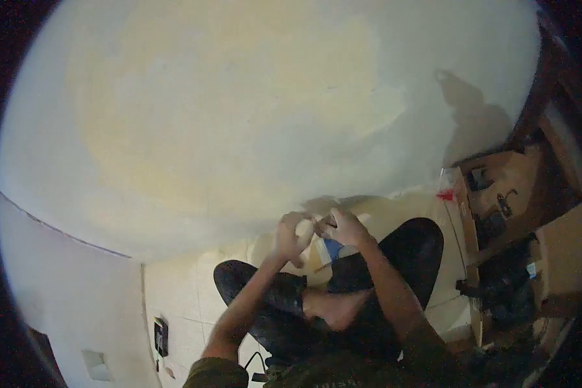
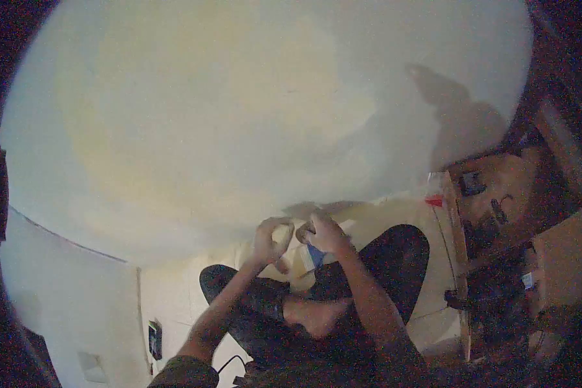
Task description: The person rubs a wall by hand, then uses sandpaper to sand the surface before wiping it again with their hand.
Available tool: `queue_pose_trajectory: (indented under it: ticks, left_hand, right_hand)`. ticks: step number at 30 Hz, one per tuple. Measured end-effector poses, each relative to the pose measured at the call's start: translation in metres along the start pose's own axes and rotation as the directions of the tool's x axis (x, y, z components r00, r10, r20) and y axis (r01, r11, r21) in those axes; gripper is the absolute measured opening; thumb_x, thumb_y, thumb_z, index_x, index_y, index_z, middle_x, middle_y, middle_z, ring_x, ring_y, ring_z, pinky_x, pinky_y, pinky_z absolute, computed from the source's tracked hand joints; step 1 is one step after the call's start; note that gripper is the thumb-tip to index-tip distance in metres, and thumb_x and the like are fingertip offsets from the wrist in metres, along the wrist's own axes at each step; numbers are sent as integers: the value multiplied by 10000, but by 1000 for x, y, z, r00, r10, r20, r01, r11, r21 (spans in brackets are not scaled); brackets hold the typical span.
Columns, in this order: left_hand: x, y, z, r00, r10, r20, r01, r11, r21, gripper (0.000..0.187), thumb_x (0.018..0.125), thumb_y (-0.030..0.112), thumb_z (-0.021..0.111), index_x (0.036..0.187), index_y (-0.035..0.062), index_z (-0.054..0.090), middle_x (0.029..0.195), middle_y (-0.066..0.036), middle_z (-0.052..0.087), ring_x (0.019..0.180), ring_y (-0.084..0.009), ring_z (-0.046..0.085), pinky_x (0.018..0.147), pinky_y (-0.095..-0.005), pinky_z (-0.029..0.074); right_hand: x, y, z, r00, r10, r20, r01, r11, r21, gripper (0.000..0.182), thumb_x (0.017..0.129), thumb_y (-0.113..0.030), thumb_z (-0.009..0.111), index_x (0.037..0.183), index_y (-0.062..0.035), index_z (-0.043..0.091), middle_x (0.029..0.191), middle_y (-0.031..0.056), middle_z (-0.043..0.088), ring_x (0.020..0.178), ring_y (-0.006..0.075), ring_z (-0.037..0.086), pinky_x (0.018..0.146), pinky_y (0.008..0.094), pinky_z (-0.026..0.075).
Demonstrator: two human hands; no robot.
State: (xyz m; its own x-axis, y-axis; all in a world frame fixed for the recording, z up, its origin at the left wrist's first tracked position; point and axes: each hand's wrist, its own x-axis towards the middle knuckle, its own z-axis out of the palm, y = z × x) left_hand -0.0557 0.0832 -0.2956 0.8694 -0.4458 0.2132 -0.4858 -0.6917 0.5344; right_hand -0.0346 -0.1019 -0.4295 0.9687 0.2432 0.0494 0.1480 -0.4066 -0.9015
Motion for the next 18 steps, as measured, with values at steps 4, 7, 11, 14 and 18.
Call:
queue_pose_trajectory:
  ticks: [4, 7, 11, 14, 18]
  left_hand:
    - [-31, -34, 79, 866, -488, -106, 300, 678, -671, 387, 1018, 394, 619, 1083, 22, 703, 919, -92, 715, 838, -169, 667, 749, -338, 529]
    - [-42, -40, 83, 756, -606, 248, 507, 303, -807, 492, 1037, 497, 550, 992, 33, 707, 802, -40, 673, 691, -121, 586, 627, -298, 476]
    - [-31, -56, 85, 660, -652, 373, 683, 312, -661, 560, 1046, 553, 501, 981, 38, 711, 760, -15, 652, 621, -87, 513, 558, -247, 387]
    - [-38, -70, 84, 759, -526, 383, 618, 400, -676, 534, 1048, 532, 518, 995, 40, 717, 767, -12, 654, 614, -78, 508, 547, -245, 390]
    - [-45, -98, 58, 763, -409, 500, 643, 553, -529, 480, 1051, 491, 527, 1091, 45, 700, 932, -28, 696, 747, -117, 605, 682, -288, 492]
  right_hand:
    - [-21, -25, 0, 999, 8, 38, -13, 990, 141, 430, 847, -356, 808, 942, -6, 578, 857, 203, 676, 816, 356, 681, 720, 467, 499]
    - [-25, -28, 16, 993, -107, 39, 102, 988, 114, 387, 841, -289, 793, 958, 7, 573, 843, 215, 662, 789, 376, 669, 712, 459, 498]
    - [-20, -21, 29, 994, -69, 86, 59, 992, 110, 300, 817, -183, 738, 1028, -12, 611, 933, 236, 680, 904, 415, 684, 772, 490, 523]
    - [-19, -13, 34, 997, -67, 44, 63, 995, 75, 376, 818, -249, 780, 1079, -19, 636, 945, 207, 708, 922, 401, 698, 812, 487, 535]
    - [-8, -17, 28, 991, 57, 125, -56, 998, -11, 497, 792, -325, 835, 1151, -34, 651, 994, 173, 713, 981, 377, 688, 903, 448, 538]
